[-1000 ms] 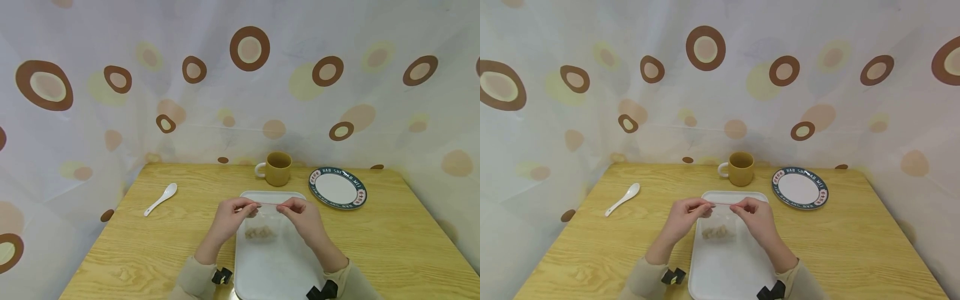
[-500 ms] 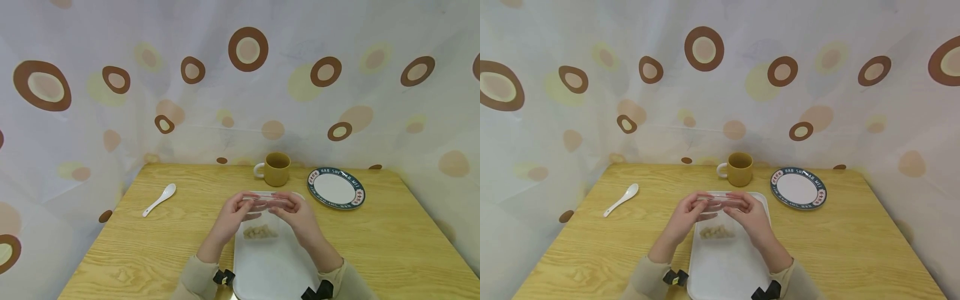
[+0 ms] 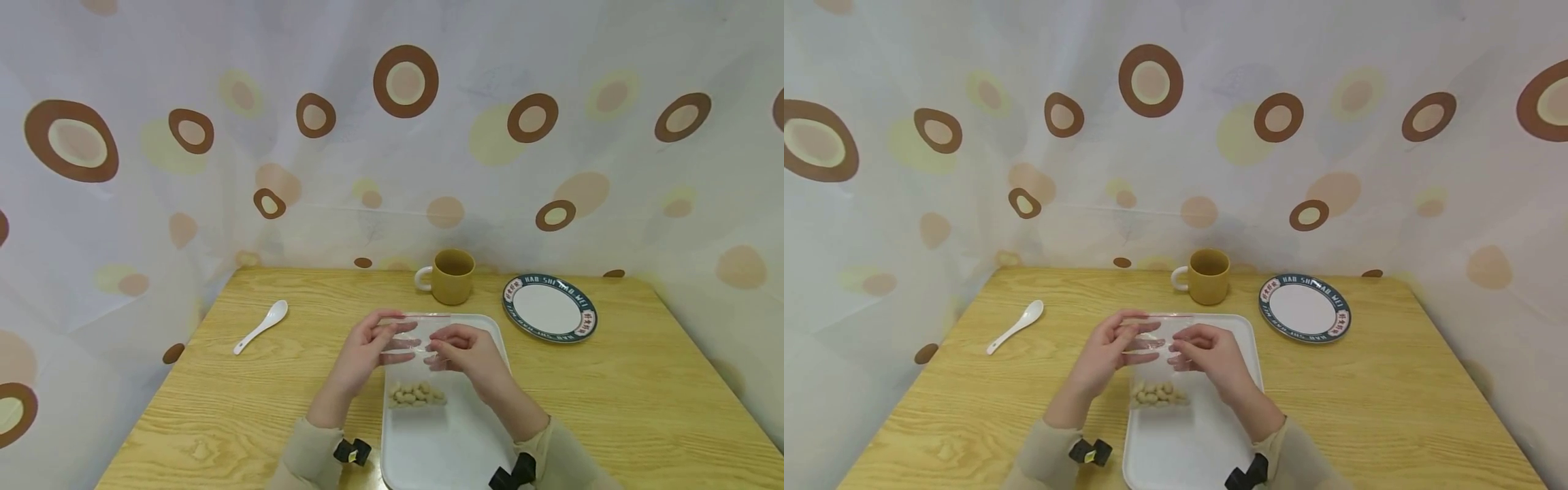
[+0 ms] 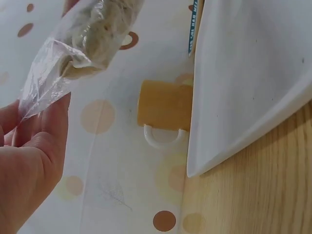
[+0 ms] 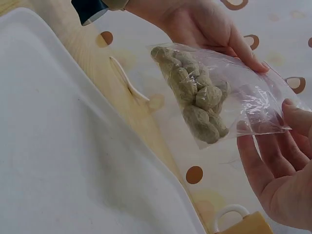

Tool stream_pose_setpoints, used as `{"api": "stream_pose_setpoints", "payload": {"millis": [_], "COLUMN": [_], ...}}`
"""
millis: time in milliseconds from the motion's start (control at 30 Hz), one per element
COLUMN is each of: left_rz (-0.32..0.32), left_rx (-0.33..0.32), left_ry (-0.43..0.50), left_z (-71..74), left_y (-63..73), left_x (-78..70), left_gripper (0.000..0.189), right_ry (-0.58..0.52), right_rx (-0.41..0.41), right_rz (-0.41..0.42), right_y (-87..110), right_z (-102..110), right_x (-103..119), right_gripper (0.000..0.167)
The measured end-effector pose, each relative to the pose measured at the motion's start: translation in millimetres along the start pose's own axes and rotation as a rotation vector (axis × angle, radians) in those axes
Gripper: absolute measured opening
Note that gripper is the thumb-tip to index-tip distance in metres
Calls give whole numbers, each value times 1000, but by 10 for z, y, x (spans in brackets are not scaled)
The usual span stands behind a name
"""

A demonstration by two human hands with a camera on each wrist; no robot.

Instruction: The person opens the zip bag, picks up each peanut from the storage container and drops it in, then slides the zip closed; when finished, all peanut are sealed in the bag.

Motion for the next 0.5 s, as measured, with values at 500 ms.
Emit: {"api": "stream_pose_setpoints", "payload": {"millis": [500], "left_rz": [86], "left_rx": [-143], "left_ry": [64], "left_z": [436], "left_y": [157], "left_x": [33], "left_gripper": [35], "right_ry": [-74], "right_rx": [128], "right_rz": [-108], "right_y": [-163], "right_z": [-402], "right_x": [-141], "right_gripper": [37]}}
Point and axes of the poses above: each hand's wrist, its own y-axis away from the middle knuckle, its own z-axis out of the back of the hand, x = y × z, the point moved 3 cm from there along -y, towards the middle knuckle, and after that the axes turned 13 degrees about z, right-handed, at the moved point
